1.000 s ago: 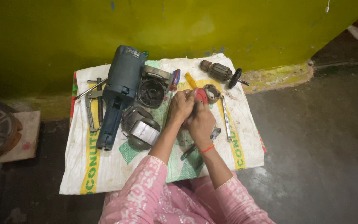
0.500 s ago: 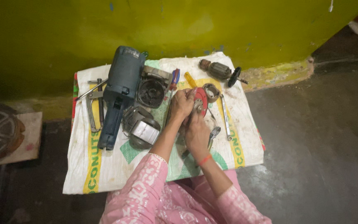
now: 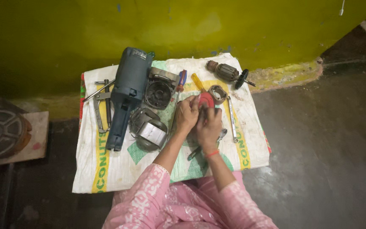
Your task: The person scrubs a red circular mechanical part with a wire brush, rotating it to clean different areas. They then switch to a smaller metal ring and continue scrubbing it with the same brush.
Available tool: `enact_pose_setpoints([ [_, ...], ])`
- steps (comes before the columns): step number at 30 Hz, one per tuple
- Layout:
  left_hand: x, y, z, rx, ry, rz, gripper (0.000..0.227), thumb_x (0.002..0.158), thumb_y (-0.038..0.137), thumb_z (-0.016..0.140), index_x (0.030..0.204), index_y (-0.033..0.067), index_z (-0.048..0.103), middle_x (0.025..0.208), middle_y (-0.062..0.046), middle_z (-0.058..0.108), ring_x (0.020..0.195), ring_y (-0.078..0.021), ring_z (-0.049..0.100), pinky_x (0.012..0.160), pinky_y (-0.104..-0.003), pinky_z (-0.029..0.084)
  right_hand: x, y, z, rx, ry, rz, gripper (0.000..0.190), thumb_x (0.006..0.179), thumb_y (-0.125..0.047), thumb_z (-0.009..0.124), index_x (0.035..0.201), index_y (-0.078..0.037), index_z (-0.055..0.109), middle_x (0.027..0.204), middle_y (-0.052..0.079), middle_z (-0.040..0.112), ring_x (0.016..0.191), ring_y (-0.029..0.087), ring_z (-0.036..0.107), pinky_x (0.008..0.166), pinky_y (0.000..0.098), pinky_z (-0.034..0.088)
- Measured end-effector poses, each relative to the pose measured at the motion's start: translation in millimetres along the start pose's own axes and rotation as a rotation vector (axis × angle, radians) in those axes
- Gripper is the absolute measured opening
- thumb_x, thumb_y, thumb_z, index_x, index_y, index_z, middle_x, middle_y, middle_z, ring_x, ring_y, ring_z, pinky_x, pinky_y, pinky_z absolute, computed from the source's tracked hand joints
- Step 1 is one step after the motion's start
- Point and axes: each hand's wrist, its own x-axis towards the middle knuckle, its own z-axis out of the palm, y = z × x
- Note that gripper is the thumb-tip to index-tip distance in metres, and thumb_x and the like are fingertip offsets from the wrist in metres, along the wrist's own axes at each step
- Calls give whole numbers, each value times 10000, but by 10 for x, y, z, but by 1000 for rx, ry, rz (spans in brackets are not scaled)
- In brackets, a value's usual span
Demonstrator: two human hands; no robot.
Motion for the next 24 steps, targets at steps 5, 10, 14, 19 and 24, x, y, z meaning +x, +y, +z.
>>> enact_pose_setpoints([
  [5,45,44,13,20,6,-4,327,1012,328,556,965,56,731,826,-211,724,822,-423,706,743,-499,534,-85,1,15,-139,-1,-294,528,916,-77,661,1429,-31,542,1476,207,500,1233,464,570,1071,516,478],
  [10,186,85,13,138,-87,-86,360,1001,383,556,956,77,740,853,-217,727,857,-437,695,755,-530,523,50,139,-232,-112,-296,-386,795,792,-156,706,1518,-10,418,1487,257,478,1155,493,573,997,517,471],
  [14,191,79,51,97,-52,-24,371,985,402,543,993,94,750,863,-219,729,861,-443,699,771,-532,527,92,208,-265,-3,-326,-288,673,838,-132,728,1466,-45,503,1361,253,580,1069,450,643,849,466,540],
  [19,193,117,11,104,-80,-86,405,1000,432,562,954,80,758,852,-232,720,882,-449,694,759,-534,526,143,63,-231,136,-137,-1,352,965,-8,657,1309,-82,664,1063,164,719,920,316,745,795,391,575],
  [24,195,247,-25,63,-118,-136,462,982,499,558,927,92,772,809,-201,741,835,-409,730,747,-493,549,111,-92,-315,347,-188,224,385,907,-40,686,1277,1,587,957,174,732,760,285,728,658,370,554],
])
